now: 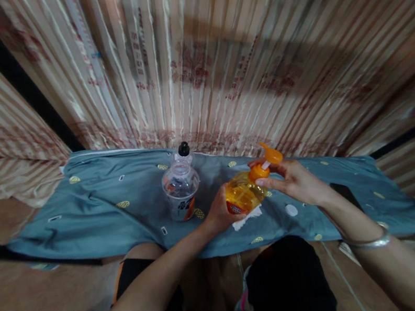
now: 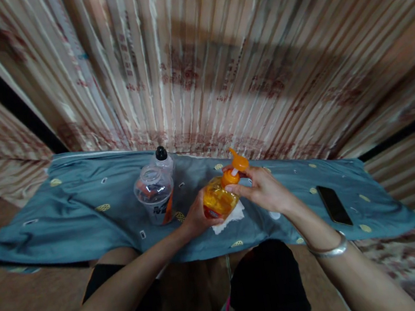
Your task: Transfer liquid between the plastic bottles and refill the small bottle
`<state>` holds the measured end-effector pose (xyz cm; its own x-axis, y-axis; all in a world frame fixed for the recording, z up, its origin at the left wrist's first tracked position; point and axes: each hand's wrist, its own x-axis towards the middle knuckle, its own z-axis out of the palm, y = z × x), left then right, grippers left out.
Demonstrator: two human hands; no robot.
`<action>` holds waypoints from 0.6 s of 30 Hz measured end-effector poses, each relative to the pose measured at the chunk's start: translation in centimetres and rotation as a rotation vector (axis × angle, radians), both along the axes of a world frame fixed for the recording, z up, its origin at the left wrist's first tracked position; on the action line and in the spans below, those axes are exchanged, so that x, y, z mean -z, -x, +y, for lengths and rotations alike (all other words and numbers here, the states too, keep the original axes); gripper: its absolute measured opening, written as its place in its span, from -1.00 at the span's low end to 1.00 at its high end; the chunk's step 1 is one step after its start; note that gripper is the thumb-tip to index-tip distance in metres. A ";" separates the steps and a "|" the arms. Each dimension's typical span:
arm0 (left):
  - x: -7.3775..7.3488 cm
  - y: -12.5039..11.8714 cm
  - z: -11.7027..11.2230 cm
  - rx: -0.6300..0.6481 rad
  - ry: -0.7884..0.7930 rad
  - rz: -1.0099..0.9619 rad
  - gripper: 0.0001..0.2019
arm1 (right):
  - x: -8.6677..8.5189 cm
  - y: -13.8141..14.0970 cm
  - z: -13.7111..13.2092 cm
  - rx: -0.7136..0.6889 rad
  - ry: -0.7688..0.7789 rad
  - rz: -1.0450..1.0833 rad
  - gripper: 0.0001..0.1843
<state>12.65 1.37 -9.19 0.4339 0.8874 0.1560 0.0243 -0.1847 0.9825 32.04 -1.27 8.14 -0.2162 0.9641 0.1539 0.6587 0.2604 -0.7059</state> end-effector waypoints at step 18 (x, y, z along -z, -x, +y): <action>0.1 -0.2 -0.1 -0.001 0.000 -0.063 -0.11 | -0.3 0.2 0.1 -0.023 -0.029 -0.049 -0.41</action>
